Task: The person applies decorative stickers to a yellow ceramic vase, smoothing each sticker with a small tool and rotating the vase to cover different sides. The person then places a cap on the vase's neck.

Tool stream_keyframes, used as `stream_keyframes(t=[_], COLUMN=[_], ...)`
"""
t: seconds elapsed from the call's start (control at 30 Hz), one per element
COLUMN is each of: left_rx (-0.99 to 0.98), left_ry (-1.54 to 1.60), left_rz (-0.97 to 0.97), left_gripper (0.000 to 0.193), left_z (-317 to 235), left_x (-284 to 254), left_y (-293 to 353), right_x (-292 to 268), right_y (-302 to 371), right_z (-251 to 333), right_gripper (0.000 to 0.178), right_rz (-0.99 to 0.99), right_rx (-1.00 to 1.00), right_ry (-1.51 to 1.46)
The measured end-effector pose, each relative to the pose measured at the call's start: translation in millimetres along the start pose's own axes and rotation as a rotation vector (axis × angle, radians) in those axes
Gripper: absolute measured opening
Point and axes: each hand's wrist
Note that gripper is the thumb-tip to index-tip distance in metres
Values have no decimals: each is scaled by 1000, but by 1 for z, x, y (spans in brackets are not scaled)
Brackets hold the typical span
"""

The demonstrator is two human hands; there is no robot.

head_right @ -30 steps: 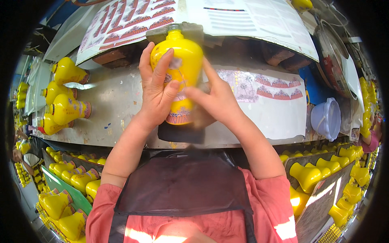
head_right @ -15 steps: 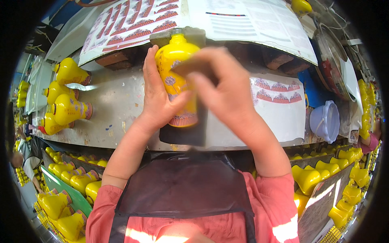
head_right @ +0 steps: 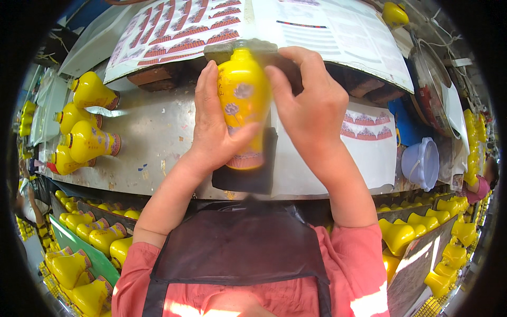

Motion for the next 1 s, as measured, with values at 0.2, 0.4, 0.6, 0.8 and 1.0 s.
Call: stream_keyframes(t=[0.2,0.4,0.6,0.8,1.0], left_rx=[5,-74,-258,-365,-535], left_ry=[-9,76,453,1011,911], left_rz=[-13,-47,-53,23,-8], left_gripper=[117,89,48,42,51], left_z=[-1,-3,2,-1,-3], left_x=[1,-2,8,12,14], left_y=[0,-11,-28,-18,-18], right_x=[8,11,7,-19,-4], right_y=[-2,4,20,59,65], right_z=[0,-13,-20,10,-15], right_gripper=[30,24,26,22,15], right_rz=[16,-62,-113,274,-47], right_rx=[95,84,-31,-570,267], right_ry=[-125,-252,-65,-298,-301])
Point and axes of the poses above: each hand's wrist, its own y-axis away from the middle knuckle, its own x-axis out of the palm, z = x × y, and after that the axes turned 13 degrees about -x, right-handed
